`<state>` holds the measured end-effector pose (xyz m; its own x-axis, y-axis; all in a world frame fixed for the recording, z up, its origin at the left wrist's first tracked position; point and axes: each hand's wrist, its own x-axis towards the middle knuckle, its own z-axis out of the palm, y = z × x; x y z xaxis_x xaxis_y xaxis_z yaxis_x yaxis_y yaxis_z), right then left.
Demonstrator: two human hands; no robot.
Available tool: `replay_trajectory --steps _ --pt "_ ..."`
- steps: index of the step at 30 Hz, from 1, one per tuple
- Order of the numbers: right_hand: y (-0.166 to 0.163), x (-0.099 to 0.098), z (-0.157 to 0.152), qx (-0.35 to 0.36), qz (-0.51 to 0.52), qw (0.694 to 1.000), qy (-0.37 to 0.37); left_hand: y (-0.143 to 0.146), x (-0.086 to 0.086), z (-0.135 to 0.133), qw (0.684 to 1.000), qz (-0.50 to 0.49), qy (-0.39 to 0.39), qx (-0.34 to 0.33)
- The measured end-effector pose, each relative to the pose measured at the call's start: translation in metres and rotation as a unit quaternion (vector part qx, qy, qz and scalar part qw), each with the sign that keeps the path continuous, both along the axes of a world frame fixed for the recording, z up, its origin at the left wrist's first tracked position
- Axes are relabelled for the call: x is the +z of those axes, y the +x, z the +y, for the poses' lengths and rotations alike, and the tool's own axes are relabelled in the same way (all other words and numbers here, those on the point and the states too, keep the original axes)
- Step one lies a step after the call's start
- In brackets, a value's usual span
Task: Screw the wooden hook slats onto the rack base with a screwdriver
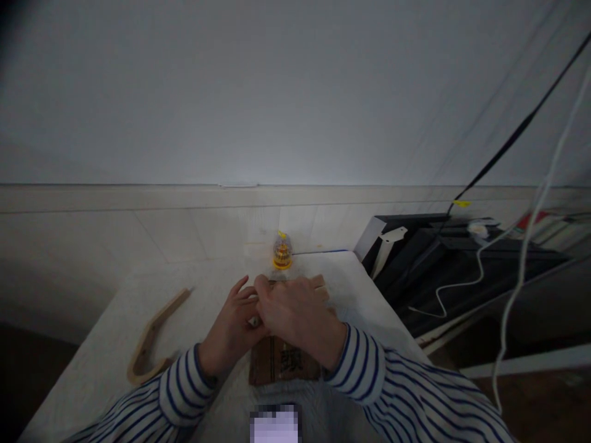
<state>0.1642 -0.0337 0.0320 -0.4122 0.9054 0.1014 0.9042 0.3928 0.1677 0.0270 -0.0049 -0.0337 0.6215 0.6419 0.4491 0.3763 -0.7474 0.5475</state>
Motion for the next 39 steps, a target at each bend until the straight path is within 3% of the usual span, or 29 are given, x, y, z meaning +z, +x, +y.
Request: replay_trajectory --steps 5,10,15,28,39 --pt "0.007 0.005 0.001 0.02 0.009 1.0 -0.008 0.001 -0.001 0.001 1.0 0.009 -0.001 -0.011" --pt "0.021 0.016 0.007 0.122 0.03 0.991 -0.048 0.0 0.003 0.0 1.0 0.022 -0.009 -0.009" --pt "0.025 0.009 0.014 0.188 0.037 0.98 -0.06 -0.003 0.002 0.001 0.999 0.034 -0.021 -0.029" --pt "0.017 0.0 0.003 0.112 0.029 0.993 -0.014 -0.005 0.009 0.001 0.996 0.066 -0.025 -0.062" --pt "0.007 0.002 -0.001 0.044 0.015 0.999 -0.026 -0.004 0.008 0.002 0.994 0.079 -0.03 -0.068"
